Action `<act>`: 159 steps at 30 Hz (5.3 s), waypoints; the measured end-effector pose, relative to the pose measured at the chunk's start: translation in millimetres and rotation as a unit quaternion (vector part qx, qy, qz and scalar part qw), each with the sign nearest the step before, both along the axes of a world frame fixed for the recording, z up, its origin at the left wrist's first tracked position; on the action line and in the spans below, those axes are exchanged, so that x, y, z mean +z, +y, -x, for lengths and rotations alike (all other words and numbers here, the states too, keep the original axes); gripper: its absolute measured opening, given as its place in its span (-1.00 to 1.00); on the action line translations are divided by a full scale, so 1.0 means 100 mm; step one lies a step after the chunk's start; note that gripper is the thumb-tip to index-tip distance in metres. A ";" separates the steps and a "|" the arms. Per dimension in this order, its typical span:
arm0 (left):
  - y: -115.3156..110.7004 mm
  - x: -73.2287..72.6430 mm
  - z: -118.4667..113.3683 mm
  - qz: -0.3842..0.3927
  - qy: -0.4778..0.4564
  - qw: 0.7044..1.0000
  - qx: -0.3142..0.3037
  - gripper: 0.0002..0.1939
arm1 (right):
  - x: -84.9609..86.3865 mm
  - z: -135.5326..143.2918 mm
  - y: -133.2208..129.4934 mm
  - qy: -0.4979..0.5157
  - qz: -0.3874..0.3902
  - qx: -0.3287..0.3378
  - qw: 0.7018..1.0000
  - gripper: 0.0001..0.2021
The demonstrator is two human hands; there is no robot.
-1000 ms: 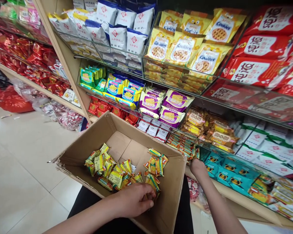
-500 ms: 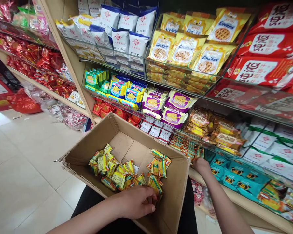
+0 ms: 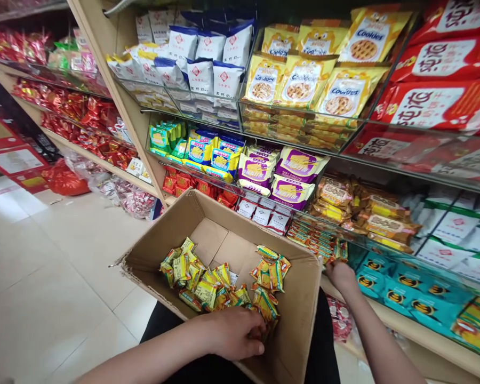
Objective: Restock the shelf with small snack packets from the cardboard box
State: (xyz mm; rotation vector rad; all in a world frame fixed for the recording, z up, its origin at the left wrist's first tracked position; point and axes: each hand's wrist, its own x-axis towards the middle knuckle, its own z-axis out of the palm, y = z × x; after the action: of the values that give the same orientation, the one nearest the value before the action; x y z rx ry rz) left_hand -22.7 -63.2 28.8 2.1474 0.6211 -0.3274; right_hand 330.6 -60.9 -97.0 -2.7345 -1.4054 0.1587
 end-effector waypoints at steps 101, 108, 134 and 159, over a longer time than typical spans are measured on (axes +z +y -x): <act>-0.04 0.19 -0.35 0.198 -0.365 0.884 0.213 -0.50 | 1.22 1.78 -1.03 0.645 -0.335 0.062 0.684 -0.71; -0.14 0.05 -0.42 0.186 -0.327 0.907 0.192 -0.52 | 1.12 1.80 -1.05 0.682 -0.401 -0.038 0.610 -0.71; 0.06 -0.07 -0.15 0.085 -0.226 0.949 0.201 -0.81 | 0.46 0.05 -0.60 0.081 -0.246 -0.195 0.946 -0.64; 0.06 -0.09 -0.14 -0.014 -0.162 0.980 0.118 -0.76 | 0.78 0.19 -0.09 -0.026 0.098 -0.095 0.990 -0.70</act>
State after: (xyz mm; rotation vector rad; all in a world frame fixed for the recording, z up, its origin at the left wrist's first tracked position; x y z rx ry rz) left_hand -8.2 -56.8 19.4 2.0657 0.6838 0.1591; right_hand 311.6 -70.1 -18.9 -3.0355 -1.1885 0.2290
